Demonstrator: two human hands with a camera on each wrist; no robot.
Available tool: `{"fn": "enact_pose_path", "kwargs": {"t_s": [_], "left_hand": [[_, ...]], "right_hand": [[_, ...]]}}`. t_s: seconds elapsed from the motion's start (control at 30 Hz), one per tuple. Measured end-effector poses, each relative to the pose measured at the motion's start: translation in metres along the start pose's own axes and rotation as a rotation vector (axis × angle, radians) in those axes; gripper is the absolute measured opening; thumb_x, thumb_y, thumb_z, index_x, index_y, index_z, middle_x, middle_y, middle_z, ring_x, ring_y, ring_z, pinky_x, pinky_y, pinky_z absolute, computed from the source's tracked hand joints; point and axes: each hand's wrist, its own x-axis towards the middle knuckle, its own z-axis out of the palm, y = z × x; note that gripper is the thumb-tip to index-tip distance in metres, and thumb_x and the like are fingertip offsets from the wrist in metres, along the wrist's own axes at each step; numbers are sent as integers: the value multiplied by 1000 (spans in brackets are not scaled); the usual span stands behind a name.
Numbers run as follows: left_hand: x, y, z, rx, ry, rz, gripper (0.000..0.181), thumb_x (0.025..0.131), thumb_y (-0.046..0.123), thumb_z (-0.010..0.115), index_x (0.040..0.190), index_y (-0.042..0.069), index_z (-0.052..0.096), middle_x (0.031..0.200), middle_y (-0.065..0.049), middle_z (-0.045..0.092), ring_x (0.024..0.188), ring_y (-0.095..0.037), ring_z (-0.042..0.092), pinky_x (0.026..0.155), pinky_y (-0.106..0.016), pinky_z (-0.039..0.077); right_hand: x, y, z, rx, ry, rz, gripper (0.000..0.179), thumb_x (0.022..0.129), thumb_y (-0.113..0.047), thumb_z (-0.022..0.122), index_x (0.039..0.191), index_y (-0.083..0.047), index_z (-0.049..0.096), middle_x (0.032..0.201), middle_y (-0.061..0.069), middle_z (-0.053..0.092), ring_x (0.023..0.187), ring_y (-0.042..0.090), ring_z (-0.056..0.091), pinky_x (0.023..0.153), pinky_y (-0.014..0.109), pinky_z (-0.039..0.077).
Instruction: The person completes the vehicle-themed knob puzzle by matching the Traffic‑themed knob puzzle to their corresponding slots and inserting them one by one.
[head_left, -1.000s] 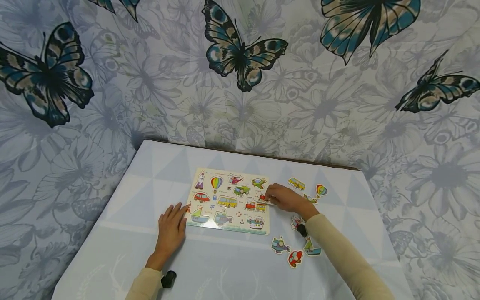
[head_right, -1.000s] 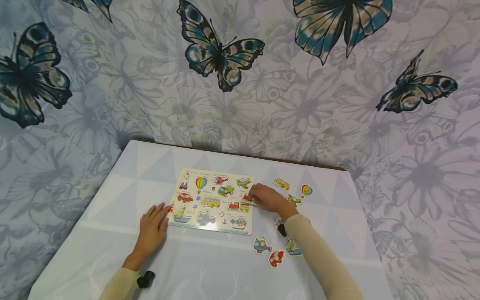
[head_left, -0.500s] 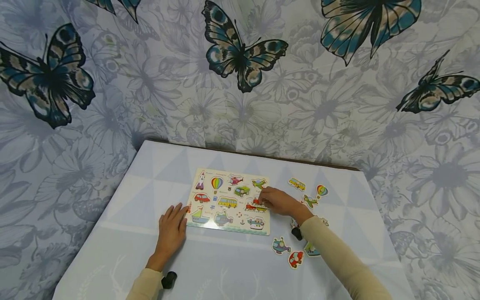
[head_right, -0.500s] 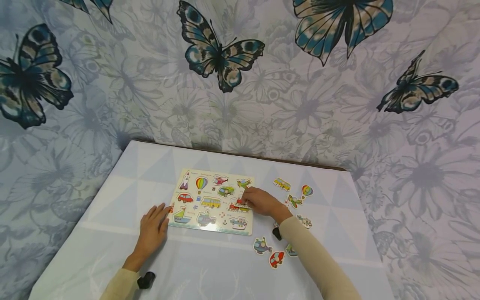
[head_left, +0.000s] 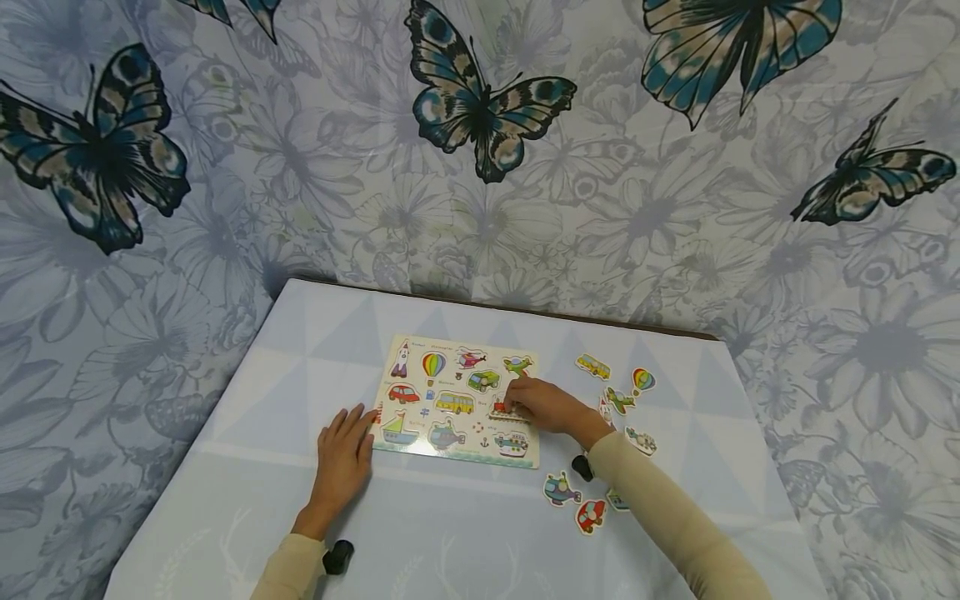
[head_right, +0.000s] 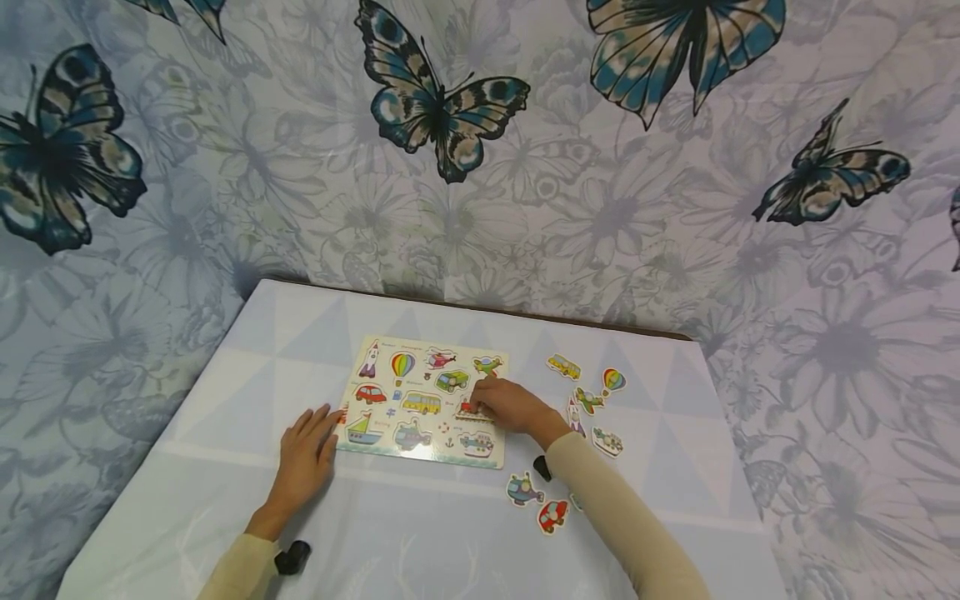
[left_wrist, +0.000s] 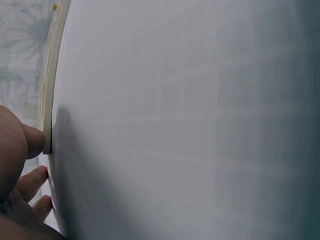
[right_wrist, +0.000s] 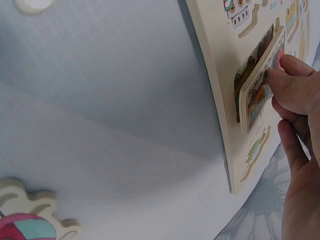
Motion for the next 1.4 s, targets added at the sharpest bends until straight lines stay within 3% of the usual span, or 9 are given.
{"fn": "enact_pose_path", "kwargs": {"t_s": [0.17, 0.4, 0.57, 1.4], "left_hand": [[0, 0, 0, 2, -4, -9, 42, 99, 8, 57, 141, 3, 55, 151, -27, 44, 143, -50, 29, 110, -72, 16], [-1, 2, 0, -1, 47, 23, 41, 96, 6, 60, 137, 0, 58, 147, -29, 49, 139, -53, 34, 107, -73, 20], [-2, 2, 1, 3, 41, 15, 41, 97, 6, 59, 137, 1, 58, 147, -28, 48, 139, -52, 34, 107, -73, 19], [0, 4, -1, 7, 17, -5, 42, 99, 6, 56, 140, 2, 56, 150, -26, 46, 142, -50, 31, 109, -72, 18]], "right_hand": [[1, -1, 2, -14, -4, 4, 13, 97, -2, 62, 100, -14, 67, 104, -3, 62, 97, 11, 58, 99, 39, 49], [1, -2, 6, -26, -6, 10, 11, 98, -6, 62, 102, -15, 67, 107, -2, 62, 99, 12, 57, 97, 36, 50], [1, -2, 8, -29, -7, 12, 11, 98, -6, 61, 102, -15, 67, 107, -2, 62, 99, 13, 57, 91, 34, 51], [2, -1, 11, -43, -18, 26, 12, 99, -6, 61, 102, -16, 68, 105, -4, 62, 97, 11, 57, 92, 34, 51]]}}
